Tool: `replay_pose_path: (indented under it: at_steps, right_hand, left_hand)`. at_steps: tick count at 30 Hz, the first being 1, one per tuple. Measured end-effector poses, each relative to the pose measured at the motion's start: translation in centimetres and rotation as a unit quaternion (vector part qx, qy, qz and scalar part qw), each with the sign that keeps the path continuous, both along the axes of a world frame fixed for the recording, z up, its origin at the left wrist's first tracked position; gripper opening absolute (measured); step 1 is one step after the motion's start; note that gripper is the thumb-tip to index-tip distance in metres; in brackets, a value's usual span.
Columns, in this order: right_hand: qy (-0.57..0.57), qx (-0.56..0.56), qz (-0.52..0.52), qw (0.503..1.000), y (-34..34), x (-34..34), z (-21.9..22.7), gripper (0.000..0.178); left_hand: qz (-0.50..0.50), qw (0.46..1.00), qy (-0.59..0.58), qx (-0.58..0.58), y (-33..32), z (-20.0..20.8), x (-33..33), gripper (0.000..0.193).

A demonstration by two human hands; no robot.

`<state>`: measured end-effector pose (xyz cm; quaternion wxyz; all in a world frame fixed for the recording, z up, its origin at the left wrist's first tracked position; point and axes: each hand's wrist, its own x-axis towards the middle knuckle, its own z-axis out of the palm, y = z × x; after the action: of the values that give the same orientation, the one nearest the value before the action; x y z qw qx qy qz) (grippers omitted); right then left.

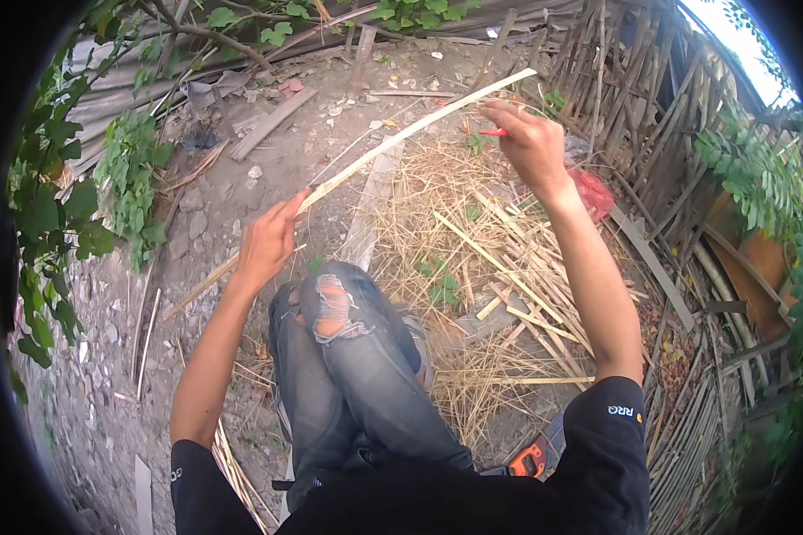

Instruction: The person sits on the ground and uses a red utility knife to shave and smooth a long bamboo stick. They repeatedly scrape the surface of the stick, rotating it to work on different sides, and occasionally inspect the finished sections.

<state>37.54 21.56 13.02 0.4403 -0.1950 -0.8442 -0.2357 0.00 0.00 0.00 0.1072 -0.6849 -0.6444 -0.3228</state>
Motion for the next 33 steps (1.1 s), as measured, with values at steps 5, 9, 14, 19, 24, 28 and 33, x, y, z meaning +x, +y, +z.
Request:
replay_pose_path:
  at_steps: [5,9,14,19,24,28,33]
  right_hand:
    - [0.178,-0.134,-0.309,0.924,7.8,8.6,-0.5,0.028]
    - [0.093,-0.325,-0.485,0.807,13.0,22.3,-8.3,0.036]
    - [-0.055,-0.591,-0.406,0.695,12.0,16.5,-11.8,0.045]
    - [0.046,-0.282,-0.459,0.841,7.2,7.3,-12.3,0.034]
    - [0.161,-0.531,-0.014,0.832,-0.6,-4.1,-8.7,0.018]
    - [0.132,-0.571,0.090,0.805,-6.0,-9.6,-7.6,0.027]
    - [0.160,-0.470,0.089,0.863,-9.9,-13.5,-7.0,0.047]
  left_hand:
    - [0.048,0.999,0.020,0.000,-1.2,-0.8,-5.1,0.052]
    - [0.051,0.998,-0.015,0.025,-0.4,-0.4,-6.1,0.039]
    - [0.083,0.994,-0.066,0.035,0.5,-0.8,-7.2,0.037]
    - [0.087,0.985,-0.038,0.141,4.7,0.7,-3.4,0.031]
    - [0.024,0.949,-0.220,0.227,8.3,4.7,-2.0,0.021]
    - [-0.036,0.918,-0.317,0.237,9.1,8.5,-1.6,0.021]
    - [-0.082,0.894,-0.399,0.185,8.4,8.5,-0.8,0.020]
